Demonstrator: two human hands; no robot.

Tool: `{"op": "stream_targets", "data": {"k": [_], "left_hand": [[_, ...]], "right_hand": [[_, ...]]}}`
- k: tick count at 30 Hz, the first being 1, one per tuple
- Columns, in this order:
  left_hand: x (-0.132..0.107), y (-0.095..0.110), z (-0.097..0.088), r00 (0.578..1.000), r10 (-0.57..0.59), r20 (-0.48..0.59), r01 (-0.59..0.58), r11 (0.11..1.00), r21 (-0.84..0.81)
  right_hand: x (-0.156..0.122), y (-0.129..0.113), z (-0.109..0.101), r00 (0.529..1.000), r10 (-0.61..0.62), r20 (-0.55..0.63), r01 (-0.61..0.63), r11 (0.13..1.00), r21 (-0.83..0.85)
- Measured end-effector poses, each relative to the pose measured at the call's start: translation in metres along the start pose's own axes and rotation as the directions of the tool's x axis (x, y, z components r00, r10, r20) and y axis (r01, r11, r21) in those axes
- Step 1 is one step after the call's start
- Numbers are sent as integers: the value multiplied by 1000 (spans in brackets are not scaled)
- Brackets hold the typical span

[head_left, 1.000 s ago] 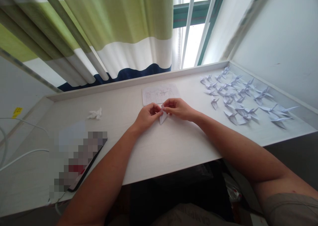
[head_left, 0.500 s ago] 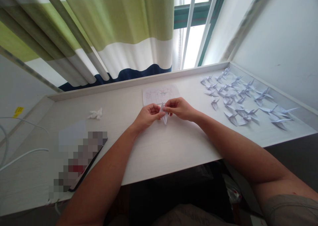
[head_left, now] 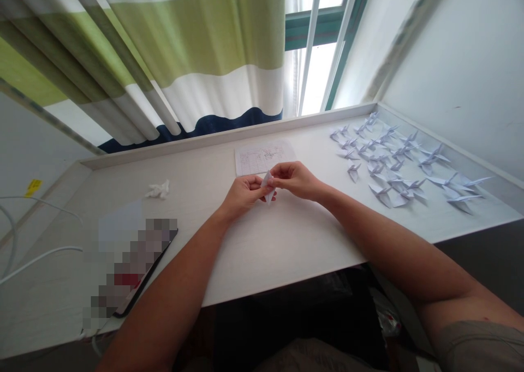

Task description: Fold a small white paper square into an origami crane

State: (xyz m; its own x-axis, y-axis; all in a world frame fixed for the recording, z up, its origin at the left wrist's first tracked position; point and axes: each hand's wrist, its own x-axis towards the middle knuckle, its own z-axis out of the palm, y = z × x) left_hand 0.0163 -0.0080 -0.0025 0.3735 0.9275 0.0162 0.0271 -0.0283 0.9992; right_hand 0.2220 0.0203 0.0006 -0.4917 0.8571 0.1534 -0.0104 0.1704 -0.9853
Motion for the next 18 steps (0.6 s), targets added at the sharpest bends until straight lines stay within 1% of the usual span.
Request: {"op": "stream_targets", "data": {"k": [3, 5, 7, 9, 10, 12, 15, 18], "left_hand": [[-1, 2, 1, 1000, 11, 20, -11, 1000, 3], [-1, 3, 2, 1000, 5, 24, -5, 1000, 0], [-1, 4, 3, 999, -15, 29, 15, 1000, -13], [-1, 3, 4, 999, -25, 38, 26, 999, -21], [-1, 3, 4, 999, -22, 38, 22, 1000, -18], [-1, 4, 6, 1000, -2, 22, 2, 1000, 0], [-1, 5, 8, 1000, 22, -19, -22, 1000, 15], [-1, 5, 12, 999, 32, -27, -33, 999, -26]], "right_hand": [[-3, -2, -2, 999, -16, 41, 20, 995, -94], [-4, -4, -1, 997, -54, 52, 59, 993, -104], [-4, -6, 2, 995, -89, 39, 93, 990, -103], [-4, -5, 8, 995, -99, 8, 99, 991, -95], [-3, -4, 11, 995, -93, -19, 91, 993, -81], [-3, -2, 15, 998, -38, -51, 37, 999, -15], [-4, -2, 17, 998, 50, 32, -51, 998, 44], [-7, -8, 14, 992, 44, 122, -44, 999, -6]]}}
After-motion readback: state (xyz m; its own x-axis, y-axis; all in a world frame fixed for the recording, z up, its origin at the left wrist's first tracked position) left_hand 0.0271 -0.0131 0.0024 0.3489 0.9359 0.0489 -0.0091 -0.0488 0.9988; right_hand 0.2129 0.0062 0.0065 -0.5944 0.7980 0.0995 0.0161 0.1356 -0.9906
